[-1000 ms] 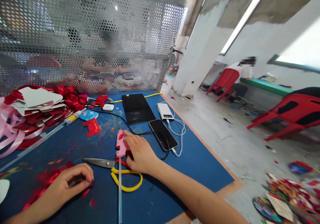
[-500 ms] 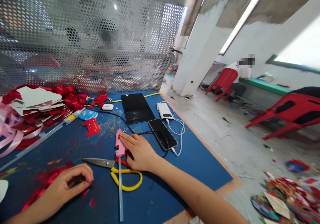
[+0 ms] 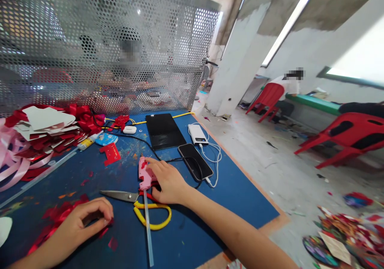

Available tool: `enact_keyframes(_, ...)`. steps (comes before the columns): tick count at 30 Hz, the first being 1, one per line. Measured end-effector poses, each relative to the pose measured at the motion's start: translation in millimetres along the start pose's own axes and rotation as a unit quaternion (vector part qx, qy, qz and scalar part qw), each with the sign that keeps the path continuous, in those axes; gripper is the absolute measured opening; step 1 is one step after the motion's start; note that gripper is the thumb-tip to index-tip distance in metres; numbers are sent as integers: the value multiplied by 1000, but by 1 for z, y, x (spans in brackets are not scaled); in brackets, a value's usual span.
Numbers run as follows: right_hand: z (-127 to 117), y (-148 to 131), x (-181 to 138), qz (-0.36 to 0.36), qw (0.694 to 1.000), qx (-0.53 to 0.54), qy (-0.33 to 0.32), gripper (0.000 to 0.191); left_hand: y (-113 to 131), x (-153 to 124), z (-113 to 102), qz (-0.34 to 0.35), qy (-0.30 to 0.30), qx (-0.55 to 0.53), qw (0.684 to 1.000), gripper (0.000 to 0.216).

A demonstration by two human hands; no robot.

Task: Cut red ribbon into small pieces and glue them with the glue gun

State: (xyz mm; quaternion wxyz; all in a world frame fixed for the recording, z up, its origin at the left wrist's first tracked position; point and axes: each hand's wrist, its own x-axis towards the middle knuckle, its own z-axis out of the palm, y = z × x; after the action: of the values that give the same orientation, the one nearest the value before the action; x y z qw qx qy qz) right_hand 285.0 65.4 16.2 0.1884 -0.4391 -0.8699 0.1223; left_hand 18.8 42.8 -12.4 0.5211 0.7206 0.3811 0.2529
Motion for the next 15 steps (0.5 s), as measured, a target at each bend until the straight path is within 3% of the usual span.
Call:
enact_keyframes(8, -7, -1, 5, -26, 997, -45, -62, 67, -5, -1, 0, -1, -15, 17, 1000, 11)
enact_keyframes(15, -7, 5, 4, -47, 996, -27, -69, 73, -5, -1, 0, 0, -22, 20, 1000, 11)
